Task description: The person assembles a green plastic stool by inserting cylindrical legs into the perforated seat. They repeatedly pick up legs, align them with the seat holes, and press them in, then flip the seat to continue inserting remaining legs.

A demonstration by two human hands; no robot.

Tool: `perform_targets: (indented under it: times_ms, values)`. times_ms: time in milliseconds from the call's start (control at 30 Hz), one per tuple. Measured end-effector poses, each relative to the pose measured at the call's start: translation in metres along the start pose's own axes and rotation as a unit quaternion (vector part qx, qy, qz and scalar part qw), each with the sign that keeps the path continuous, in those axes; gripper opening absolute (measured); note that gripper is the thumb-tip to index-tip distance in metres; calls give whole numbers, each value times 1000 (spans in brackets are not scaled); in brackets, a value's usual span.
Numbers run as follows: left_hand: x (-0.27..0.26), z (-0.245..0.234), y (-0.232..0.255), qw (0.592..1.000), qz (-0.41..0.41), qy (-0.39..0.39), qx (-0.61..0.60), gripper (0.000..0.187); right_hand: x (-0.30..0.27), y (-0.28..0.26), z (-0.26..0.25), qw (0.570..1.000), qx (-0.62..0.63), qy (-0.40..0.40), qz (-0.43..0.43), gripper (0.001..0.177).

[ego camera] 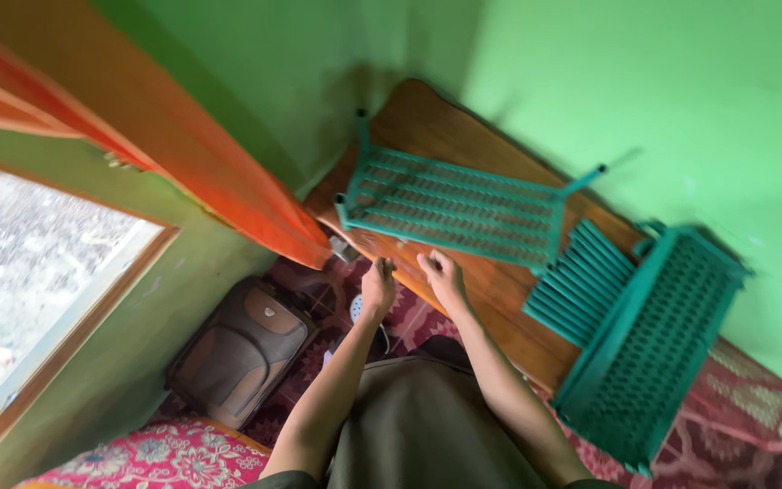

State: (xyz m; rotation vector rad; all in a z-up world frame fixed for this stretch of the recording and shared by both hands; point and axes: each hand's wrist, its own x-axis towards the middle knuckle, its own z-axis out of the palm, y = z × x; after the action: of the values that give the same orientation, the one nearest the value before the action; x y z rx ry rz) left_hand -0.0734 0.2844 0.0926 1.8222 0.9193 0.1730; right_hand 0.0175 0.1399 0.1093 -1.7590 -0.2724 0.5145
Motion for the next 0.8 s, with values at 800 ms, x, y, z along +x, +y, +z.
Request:
perform_targets:
  times_ms: [800]
  values:
    - [-91, 285, 8, 943, 173, -284, 25, 39, -164, 155, -223, 951, 72, 288, 89, 22]
